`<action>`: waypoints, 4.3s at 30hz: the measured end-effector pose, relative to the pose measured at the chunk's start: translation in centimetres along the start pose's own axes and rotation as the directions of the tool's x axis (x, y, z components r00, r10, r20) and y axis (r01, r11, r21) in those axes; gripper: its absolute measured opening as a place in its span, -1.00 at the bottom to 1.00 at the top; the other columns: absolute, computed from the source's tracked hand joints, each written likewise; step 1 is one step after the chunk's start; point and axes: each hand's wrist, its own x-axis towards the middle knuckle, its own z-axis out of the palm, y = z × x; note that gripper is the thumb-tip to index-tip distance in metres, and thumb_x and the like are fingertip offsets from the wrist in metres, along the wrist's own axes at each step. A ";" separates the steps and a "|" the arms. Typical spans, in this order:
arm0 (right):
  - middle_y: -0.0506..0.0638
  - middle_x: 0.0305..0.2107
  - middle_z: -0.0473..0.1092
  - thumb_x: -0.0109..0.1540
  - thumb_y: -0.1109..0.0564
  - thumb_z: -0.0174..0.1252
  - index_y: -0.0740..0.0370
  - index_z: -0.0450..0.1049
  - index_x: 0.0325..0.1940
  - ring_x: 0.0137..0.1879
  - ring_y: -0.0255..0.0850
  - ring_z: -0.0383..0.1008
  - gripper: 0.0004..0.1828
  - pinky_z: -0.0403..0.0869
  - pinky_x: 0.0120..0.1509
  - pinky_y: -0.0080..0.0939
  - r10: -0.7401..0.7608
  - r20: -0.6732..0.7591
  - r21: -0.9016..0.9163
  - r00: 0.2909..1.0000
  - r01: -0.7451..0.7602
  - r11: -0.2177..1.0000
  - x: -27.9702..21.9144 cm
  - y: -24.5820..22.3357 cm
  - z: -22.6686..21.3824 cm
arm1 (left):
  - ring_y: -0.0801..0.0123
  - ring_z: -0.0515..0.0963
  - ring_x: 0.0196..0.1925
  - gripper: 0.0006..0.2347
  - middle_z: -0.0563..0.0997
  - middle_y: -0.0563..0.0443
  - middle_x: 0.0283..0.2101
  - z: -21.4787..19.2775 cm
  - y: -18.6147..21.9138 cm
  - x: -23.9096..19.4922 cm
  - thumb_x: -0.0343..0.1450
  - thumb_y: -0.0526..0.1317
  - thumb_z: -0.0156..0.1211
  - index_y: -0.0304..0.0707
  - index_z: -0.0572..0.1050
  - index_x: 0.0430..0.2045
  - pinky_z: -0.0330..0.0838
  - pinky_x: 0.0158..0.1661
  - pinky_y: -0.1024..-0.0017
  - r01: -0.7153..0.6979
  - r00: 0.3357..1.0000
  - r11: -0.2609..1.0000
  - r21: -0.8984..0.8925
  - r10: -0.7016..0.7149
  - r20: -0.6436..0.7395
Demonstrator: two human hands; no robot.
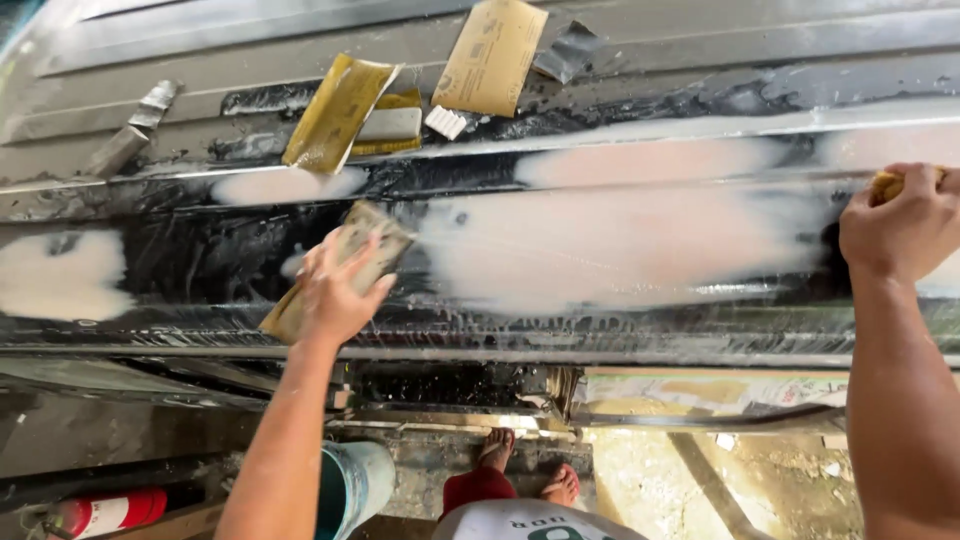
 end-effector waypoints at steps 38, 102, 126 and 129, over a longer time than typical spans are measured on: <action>0.07 -0.09 0.40 0.26 0.10 0.35 0.06 0.62 -0.08 -0.32 0.07 0.53 -0.84 0.53 -0.34 0.04 0.103 0.029 0.129 0.994 -0.106 0.986 0.6 -0.9 -2.4 | 0.22 0.38 0.30 -0.74 0.58 0.27 0.11 6.7 16.3 4.8 0.37 -0.23 0.33 0.16 0.57 -0.08 0.24 0.20 0.18 -0.496 0.836 0.856 -0.149 0.424 -0.349; 0.13 -0.07 0.38 0.30 0.23 0.58 0.18 0.61 0.05 -0.14 0.11 0.49 -0.69 0.52 -0.31 0.08 -0.036 0.009 0.166 0.999 0.034 0.986 -1.0 1.5 -1.5 | 0.40 0.56 -0.40 -0.85 0.62 0.02 -0.13 11.5 9.3 -0.7 0.56 -0.20 0.08 0.04 0.50 -0.01 0.39 -0.58 0.59 -0.568 0.779 0.800 -0.195 0.446 -0.440; 0.06 -0.16 0.48 0.19 0.28 0.47 0.20 0.65 -0.05 -0.18 -0.05 0.54 -0.74 0.55 -0.25 -0.13 0.027 -0.017 0.270 0.999 -0.021 0.963 -0.7 1.7 -1.1 | -0.06 -0.21 0.54 -0.39 -0.14 -0.12 0.53 16.6 13.6 1.5 0.66 -0.09 0.08 0.12 -0.24 0.49 0.19 0.31 -0.02 -0.545 0.705 0.766 0.340 0.639 -0.307; 0.14 -0.17 0.55 0.38 0.34 0.39 0.28 0.54 0.11 -0.20 -0.01 0.61 -0.76 0.59 -0.28 -0.14 0.036 0.115 0.420 0.993 -0.081 0.904 -1.2 1.9 -1.0 | 0.03 -0.10 0.50 -0.22 -0.19 -0.11 0.51 13.9 12.2 1.5 0.66 0.24 0.33 0.25 -0.29 0.45 -0.10 0.39 0.02 -0.589 0.741 0.692 0.418 0.669 -0.064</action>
